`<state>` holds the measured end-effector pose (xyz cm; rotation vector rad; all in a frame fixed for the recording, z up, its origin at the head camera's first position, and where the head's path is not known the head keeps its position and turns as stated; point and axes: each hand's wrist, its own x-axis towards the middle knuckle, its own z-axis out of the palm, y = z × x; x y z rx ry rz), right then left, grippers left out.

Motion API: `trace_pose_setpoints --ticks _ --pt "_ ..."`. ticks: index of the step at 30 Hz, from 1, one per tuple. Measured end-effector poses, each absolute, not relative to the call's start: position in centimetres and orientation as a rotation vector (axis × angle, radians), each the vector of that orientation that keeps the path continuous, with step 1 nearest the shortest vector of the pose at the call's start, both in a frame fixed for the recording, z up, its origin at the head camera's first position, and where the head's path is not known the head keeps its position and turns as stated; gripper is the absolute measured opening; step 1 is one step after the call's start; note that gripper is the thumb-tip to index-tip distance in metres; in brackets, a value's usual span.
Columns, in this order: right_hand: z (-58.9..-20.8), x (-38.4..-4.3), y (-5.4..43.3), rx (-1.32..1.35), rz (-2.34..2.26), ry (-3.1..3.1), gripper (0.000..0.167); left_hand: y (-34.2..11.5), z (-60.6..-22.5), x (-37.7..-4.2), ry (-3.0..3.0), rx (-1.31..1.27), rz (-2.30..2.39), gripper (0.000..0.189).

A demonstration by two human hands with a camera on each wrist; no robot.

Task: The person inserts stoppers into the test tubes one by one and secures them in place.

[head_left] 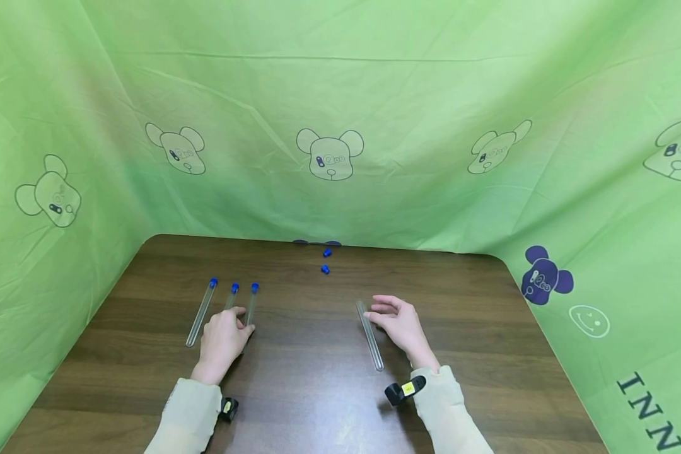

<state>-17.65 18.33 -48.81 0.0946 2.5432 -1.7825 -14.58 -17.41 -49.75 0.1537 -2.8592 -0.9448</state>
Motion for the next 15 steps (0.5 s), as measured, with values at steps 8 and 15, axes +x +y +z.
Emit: trace_pose_setpoints --ticks 8,15 --pt "-49.0 -17.6 18.4 0.089 -1.766 2.554 0.047 -17.3 -49.6 -15.0 -2.804 0.148 -0.932 0.044" --pt "-49.0 -17.5 18.5 0.063 -1.746 2.567 0.048 -16.4 -48.9 -15.6 -2.739 0.093 -0.925 0.047"
